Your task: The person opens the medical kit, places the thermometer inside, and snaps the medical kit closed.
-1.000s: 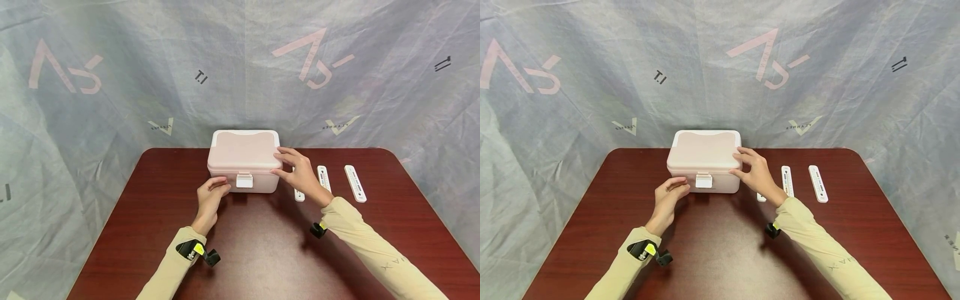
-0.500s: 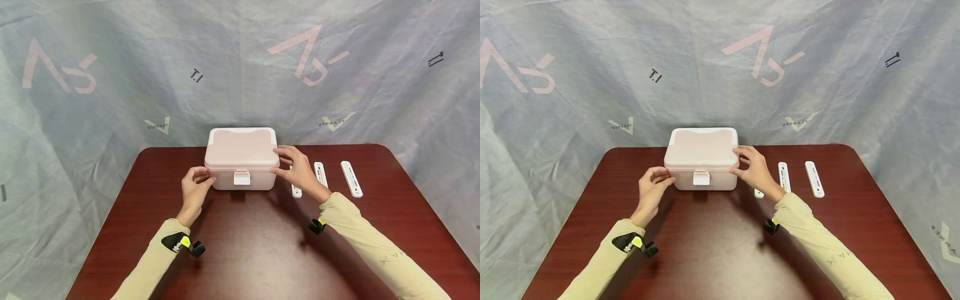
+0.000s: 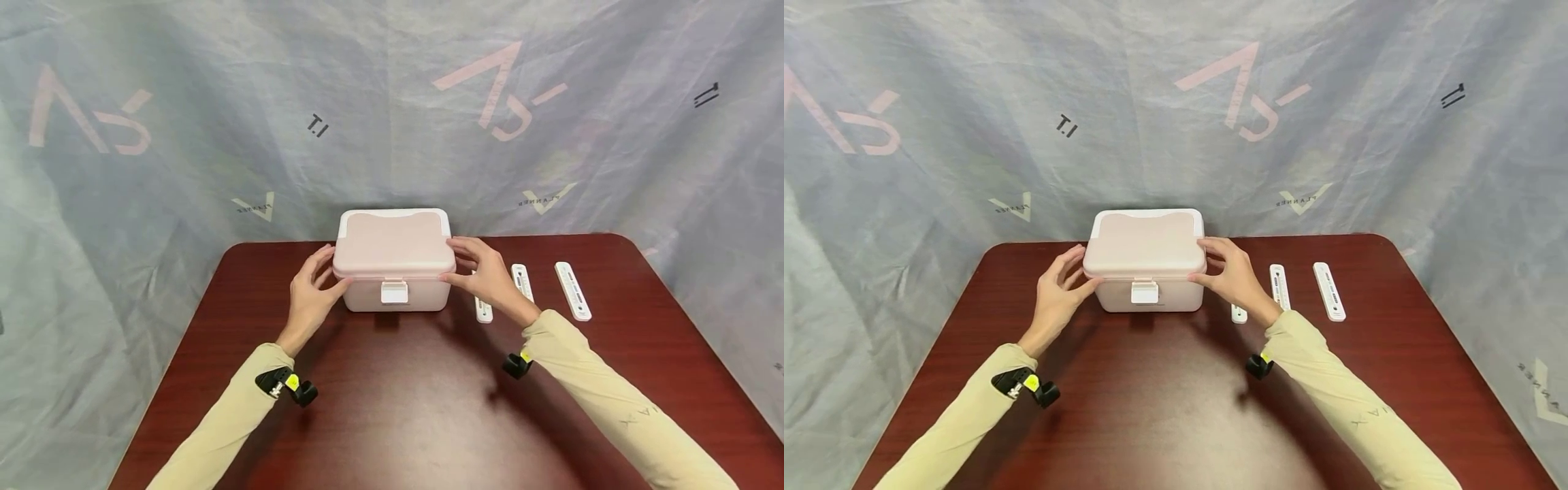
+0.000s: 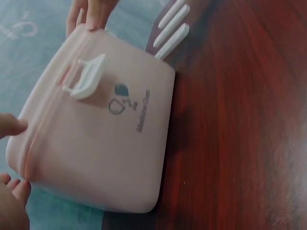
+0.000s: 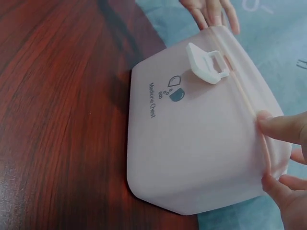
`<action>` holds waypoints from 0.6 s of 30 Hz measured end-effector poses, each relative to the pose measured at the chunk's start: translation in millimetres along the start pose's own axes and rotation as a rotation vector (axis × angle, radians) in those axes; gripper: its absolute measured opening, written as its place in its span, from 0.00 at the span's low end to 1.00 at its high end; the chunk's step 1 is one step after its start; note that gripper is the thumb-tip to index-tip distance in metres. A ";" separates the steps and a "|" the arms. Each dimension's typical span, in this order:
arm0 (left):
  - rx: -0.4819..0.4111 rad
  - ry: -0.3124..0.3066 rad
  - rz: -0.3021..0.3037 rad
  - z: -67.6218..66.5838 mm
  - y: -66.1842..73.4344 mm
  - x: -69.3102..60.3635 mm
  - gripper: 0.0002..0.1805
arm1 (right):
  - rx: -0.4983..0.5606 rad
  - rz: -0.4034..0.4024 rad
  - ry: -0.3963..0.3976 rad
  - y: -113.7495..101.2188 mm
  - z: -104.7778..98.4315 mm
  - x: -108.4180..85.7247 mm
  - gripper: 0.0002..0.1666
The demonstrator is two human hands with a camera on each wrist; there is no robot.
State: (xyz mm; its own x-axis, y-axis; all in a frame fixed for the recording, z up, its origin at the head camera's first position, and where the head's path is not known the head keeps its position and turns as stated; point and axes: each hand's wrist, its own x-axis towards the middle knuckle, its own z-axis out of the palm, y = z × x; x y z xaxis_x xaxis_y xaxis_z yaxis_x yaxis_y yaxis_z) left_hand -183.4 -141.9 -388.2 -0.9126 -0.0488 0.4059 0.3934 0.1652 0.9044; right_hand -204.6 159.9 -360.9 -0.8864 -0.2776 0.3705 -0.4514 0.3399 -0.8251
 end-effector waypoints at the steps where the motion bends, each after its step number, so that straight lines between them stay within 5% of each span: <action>1: -0.002 -0.012 0.011 0.5 2.0 0.0 0.33 | -0.005 0.005 -0.002 -0.5 -0.7 0.1 0.37; 18: 0.070 -0.005 0.098 0.4 -2.6 3.1 0.29 | 0.035 0.001 0.006 4.0 5.4 -1.1 0.37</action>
State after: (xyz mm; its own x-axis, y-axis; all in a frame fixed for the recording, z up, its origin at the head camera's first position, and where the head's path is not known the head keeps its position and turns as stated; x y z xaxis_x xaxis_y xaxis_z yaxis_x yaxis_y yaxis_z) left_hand -187.3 -142.1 -389.4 -0.8708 -0.0243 0.4911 0.4721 0.2378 0.8489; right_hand -204.9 156.7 -366.9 -0.8876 -0.2719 0.3719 -0.4465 0.3090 -0.8398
